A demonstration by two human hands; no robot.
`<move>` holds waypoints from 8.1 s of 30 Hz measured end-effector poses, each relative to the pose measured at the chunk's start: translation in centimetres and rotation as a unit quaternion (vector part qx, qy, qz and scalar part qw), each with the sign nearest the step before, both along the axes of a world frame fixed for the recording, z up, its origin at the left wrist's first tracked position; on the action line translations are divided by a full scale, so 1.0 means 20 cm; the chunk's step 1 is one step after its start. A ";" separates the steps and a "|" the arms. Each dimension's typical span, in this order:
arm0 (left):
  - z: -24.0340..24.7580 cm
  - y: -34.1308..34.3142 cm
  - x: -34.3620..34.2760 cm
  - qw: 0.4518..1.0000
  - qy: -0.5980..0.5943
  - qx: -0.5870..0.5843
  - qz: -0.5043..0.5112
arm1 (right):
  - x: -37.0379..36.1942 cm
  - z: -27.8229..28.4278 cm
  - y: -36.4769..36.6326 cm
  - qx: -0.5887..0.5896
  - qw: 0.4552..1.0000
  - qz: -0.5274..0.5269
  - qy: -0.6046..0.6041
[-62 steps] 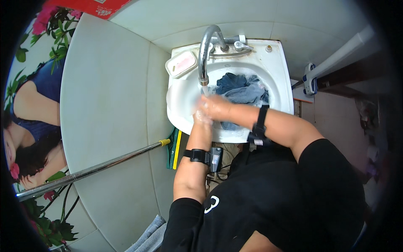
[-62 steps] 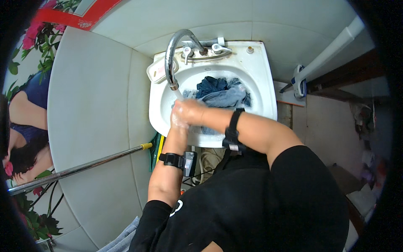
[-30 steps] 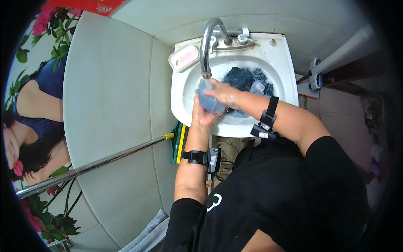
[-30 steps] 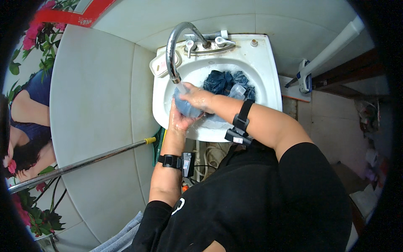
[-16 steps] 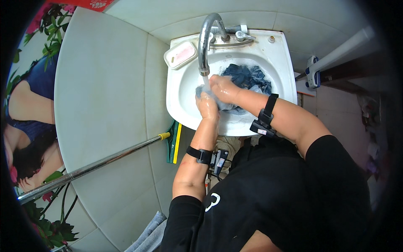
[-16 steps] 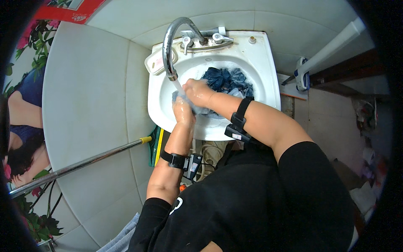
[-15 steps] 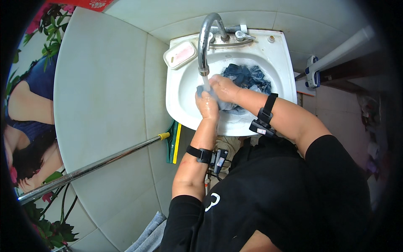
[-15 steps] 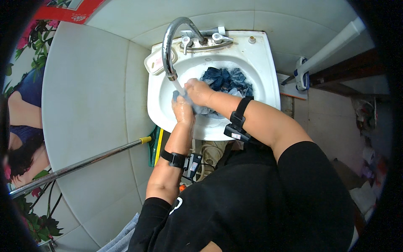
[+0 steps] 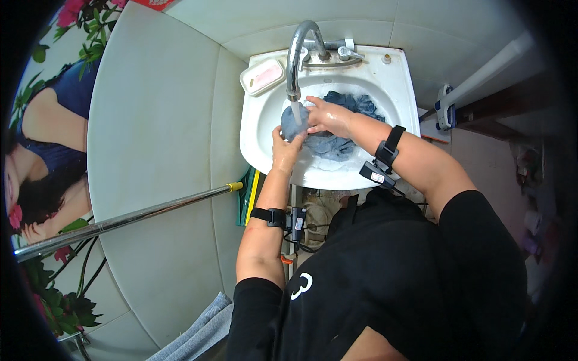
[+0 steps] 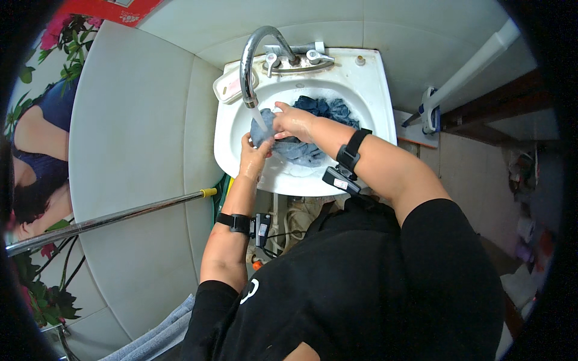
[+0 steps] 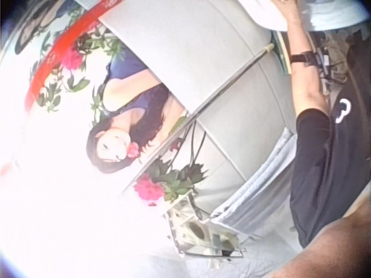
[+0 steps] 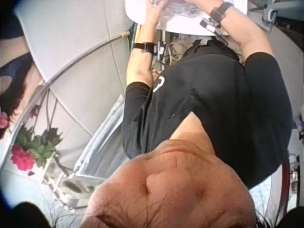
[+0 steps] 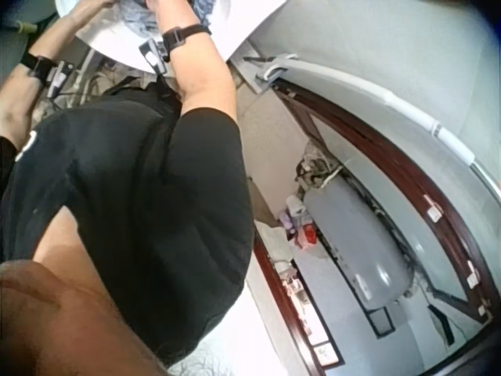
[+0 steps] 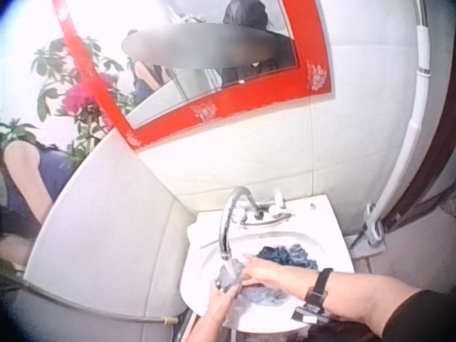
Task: The person washes a piece of blue cloth by hand in a sink, rubbing it with soap and rinsing it under running water.
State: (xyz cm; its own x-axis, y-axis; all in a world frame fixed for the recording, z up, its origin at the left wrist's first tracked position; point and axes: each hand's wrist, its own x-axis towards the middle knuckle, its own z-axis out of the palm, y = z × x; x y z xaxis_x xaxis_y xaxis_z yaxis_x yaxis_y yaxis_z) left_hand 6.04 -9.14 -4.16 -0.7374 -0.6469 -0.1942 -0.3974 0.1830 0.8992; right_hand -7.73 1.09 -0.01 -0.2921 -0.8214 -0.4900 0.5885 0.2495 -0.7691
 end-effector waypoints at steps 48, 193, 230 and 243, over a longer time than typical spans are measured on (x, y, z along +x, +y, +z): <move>0.20 -0.11 -0.04 0.982 0.072 0.163 0.058 | -0.04 0.16 -0.09 0.006 0.919 0.017 0.394; 0.16 -0.03 -0.05 0.724 0.129 0.633 0.242 | 0.10 0.01 -0.08 -0.007 0.947 -0.049 0.317; 0.26 0.08 -0.12 0.966 0.120 0.165 0.159 | 0.04 -0.03 0.07 0.015 0.958 -0.081 0.274; 0.31 0.02 0.02 0.747 0.376 0.545 0.066 | 0.01 -0.05 0.10 0.001 0.734 0.136 0.665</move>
State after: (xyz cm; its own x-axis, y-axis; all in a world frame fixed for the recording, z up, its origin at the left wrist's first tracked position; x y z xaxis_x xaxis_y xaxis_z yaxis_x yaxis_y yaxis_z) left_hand 6.52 -8.78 2.10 -0.8470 -0.4831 -0.2215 0.3441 -0.8161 0.4643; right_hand -7.52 3.15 -1.08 -0.3386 -0.9377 0.0785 -0.7553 0.2211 -0.6170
